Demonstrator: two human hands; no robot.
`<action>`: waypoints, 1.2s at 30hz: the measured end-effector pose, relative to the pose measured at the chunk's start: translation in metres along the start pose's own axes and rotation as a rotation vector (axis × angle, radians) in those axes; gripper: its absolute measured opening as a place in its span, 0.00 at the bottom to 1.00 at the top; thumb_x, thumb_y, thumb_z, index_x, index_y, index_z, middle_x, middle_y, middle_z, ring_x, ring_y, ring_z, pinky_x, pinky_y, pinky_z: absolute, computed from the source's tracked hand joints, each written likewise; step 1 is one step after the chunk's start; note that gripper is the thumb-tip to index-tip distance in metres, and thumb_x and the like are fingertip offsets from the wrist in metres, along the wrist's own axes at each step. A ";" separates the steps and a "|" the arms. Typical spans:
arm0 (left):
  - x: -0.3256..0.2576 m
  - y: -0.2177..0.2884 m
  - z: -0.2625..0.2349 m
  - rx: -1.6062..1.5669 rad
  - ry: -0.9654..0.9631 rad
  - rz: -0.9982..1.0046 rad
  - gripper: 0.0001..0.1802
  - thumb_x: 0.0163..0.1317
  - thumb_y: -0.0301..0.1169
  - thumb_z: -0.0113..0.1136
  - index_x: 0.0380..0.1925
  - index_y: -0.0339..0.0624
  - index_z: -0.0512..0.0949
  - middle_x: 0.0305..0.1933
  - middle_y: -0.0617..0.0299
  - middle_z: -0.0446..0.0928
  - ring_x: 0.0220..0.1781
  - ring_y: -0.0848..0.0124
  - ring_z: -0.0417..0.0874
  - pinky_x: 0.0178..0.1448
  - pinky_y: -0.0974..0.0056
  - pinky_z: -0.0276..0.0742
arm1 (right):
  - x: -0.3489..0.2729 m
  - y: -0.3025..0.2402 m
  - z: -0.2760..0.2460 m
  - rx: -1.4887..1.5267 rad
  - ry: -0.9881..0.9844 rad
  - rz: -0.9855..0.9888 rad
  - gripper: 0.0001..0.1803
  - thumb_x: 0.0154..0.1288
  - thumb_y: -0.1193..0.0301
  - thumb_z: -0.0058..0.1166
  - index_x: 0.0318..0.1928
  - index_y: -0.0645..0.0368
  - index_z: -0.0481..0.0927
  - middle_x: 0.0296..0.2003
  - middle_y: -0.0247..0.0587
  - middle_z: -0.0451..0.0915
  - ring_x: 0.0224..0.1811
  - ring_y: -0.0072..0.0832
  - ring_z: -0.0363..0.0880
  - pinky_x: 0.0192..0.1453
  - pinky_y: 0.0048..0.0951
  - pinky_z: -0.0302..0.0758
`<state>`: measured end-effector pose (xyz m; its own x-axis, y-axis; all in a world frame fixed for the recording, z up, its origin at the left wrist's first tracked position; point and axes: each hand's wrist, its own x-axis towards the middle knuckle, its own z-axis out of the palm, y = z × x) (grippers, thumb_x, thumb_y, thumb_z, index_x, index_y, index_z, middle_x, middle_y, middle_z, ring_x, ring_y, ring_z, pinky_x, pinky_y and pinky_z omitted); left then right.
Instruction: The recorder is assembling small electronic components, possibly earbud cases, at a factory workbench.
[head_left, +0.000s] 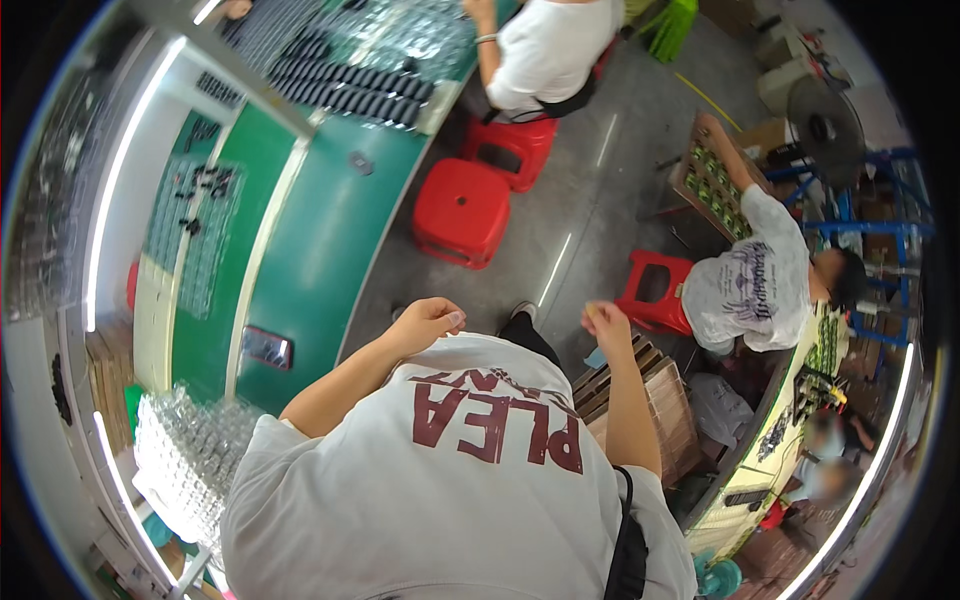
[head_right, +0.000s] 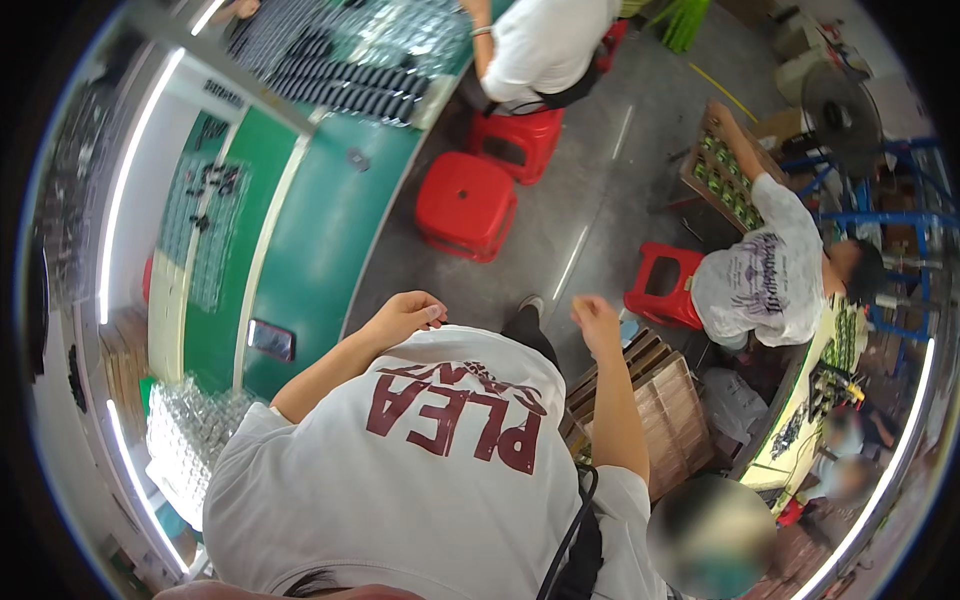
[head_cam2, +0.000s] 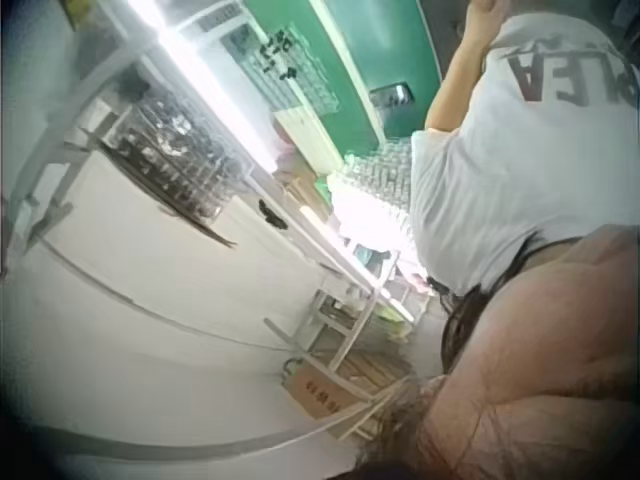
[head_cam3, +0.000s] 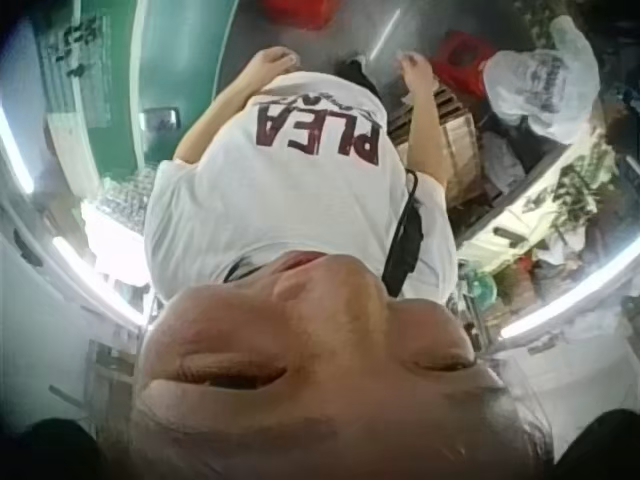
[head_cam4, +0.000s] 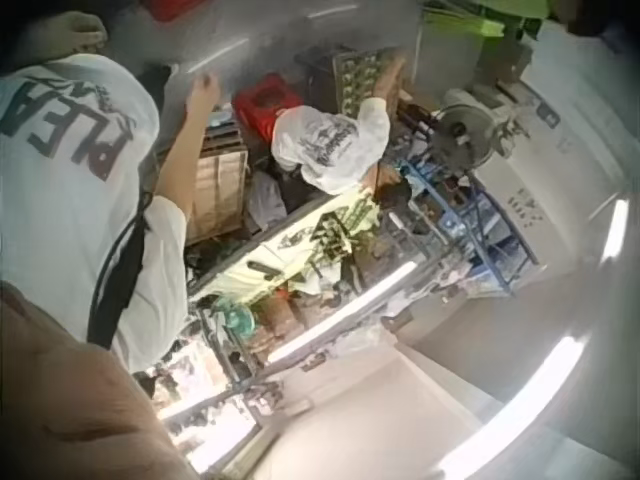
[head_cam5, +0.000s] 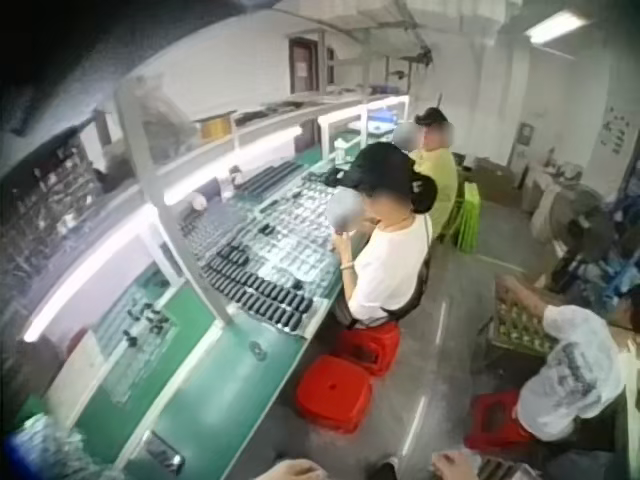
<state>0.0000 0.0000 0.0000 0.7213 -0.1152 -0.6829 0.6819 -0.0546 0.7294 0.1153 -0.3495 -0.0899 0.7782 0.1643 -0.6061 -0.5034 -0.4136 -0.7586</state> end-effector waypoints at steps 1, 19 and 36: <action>0.011 0.005 0.002 0.002 -0.028 0.023 0.14 0.67 0.34 0.51 0.44 0.33 0.75 0.41 0.60 0.79 0.43 0.75 0.77 0.48 0.69 0.73 | -0.005 -0.031 0.014 0.077 0.024 -0.112 0.13 0.64 0.67 0.56 0.42 0.64 0.77 0.32 0.37 0.80 0.33 0.19 0.78 0.40 0.18 0.74; 0.207 0.180 0.239 0.065 -0.312 0.093 0.14 0.67 0.33 0.52 0.44 0.33 0.75 0.40 0.60 0.79 0.41 0.76 0.78 0.42 0.71 0.74 | -0.098 -0.335 -0.225 -0.252 0.086 -1.898 0.05 0.52 0.70 0.57 0.31 0.54 0.79 0.34 0.37 0.81 0.30 0.29 0.79 0.32 0.28 0.71; 0.449 0.409 0.160 0.163 -0.308 0.308 0.11 0.66 0.34 0.52 0.38 0.36 0.77 0.36 0.64 0.78 0.37 0.78 0.75 0.43 0.71 0.71 | 0.111 -0.526 -0.308 -0.253 -0.057 -1.878 0.07 0.56 0.66 0.60 0.34 0.53 0.84 0.30 0.33 0.82 0.33 0.26 0.80 0.28 0.20 0.74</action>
<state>0.5836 -0.2325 -0.0023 0.8006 -0.4384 -0.4084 0.3960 -0.1244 0.9098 0.5821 -0.3895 0.3156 0.1632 0.5191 0.8390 0.9277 0.2086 -0.3095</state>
